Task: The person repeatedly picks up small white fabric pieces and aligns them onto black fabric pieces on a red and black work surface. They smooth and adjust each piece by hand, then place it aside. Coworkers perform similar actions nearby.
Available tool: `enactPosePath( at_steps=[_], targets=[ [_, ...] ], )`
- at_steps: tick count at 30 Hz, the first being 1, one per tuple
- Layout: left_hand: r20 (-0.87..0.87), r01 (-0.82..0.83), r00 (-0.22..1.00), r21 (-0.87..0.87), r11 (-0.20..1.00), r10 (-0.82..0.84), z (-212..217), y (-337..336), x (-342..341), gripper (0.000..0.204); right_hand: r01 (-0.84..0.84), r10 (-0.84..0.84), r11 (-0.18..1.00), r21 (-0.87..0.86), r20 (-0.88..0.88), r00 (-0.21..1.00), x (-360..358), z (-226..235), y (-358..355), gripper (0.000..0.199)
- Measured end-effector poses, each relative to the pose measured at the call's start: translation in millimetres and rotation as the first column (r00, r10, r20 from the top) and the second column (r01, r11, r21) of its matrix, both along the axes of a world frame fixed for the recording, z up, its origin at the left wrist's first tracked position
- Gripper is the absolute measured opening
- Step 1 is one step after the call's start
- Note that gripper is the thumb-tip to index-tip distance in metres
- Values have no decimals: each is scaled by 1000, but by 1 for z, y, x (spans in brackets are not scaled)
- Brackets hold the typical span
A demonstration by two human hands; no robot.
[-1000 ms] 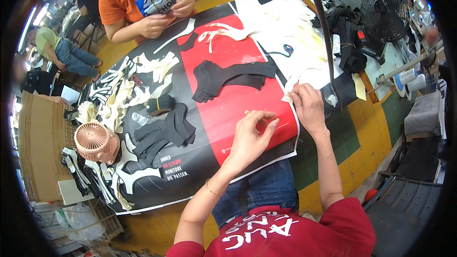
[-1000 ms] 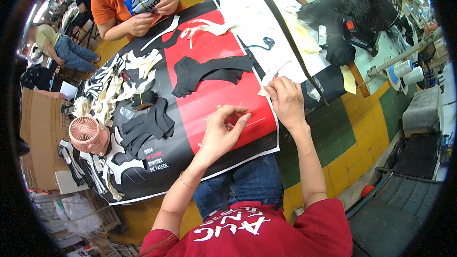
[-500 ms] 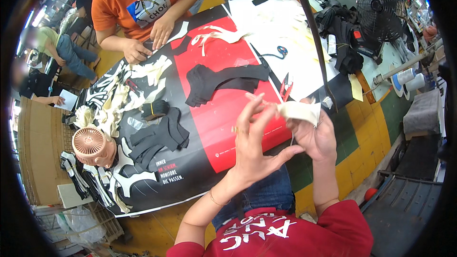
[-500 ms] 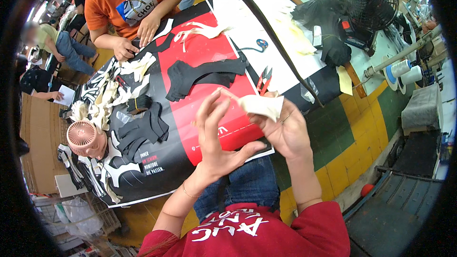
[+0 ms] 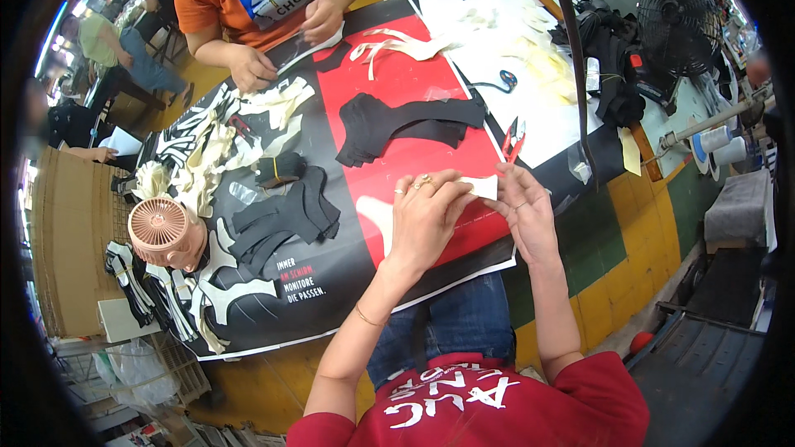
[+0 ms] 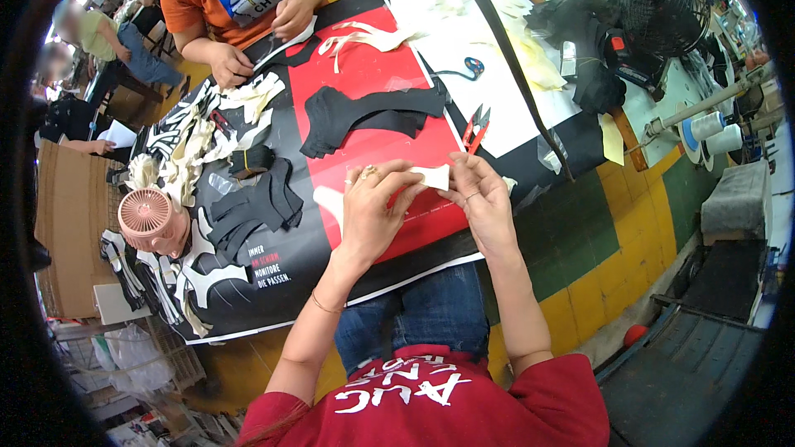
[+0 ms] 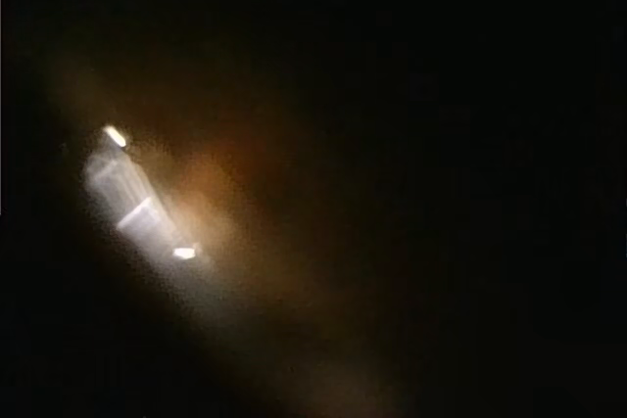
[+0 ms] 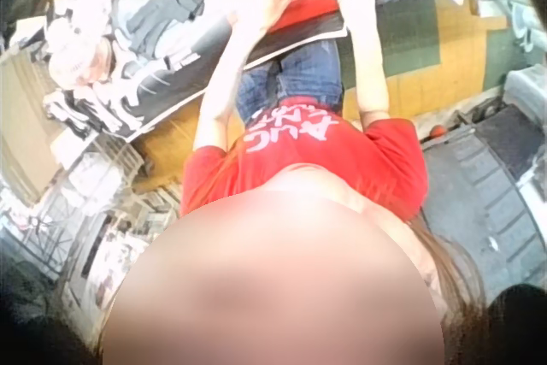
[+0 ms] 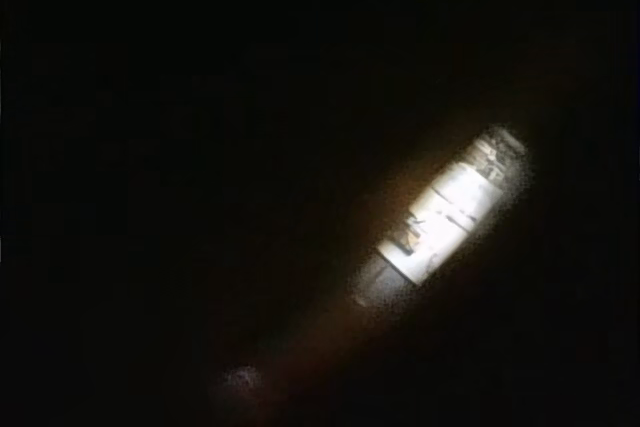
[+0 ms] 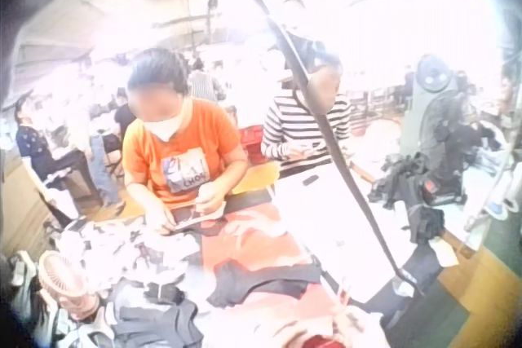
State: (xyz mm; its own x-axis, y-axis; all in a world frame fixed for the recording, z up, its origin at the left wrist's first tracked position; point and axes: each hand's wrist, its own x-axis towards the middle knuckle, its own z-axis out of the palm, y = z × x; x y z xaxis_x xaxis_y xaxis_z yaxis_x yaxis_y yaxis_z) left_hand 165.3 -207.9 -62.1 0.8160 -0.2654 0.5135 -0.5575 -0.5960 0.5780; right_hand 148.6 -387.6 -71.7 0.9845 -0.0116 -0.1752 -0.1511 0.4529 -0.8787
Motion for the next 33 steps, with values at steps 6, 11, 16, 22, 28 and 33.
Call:
enactPosePath(
  at_steps=[6,11,16,22,28,33],
  targets=[
    [-87,-86,993,-108,990,76,5,-21,-15,15,83,-81,988,-128,19,997,-2,7,-1,36],
    [-371,-156,929,-383,911,3,10,-28,-24,15,55,-46,990,-128,65,997,-6,7,2,38],
    [-369,-202,927,-341,918,67,9,-27,-21,13,44,-21,981,-188,121,992,-11,3,3,42],
    [-321,-156,947,-382,911,28,7,-30,-18,13,46,-15,970,-238,130,991,-8,0,4,43],
    [-380,-172,925,-417,893,2,9,-29,-22,10,53,-7,967,-250,181,983,-8,1,5,45],
    [-288,-131,957,-376,917,19,9,-26,-18,7,78,-32,957,-278,167,985,-10,6,12,66]
  ],
)
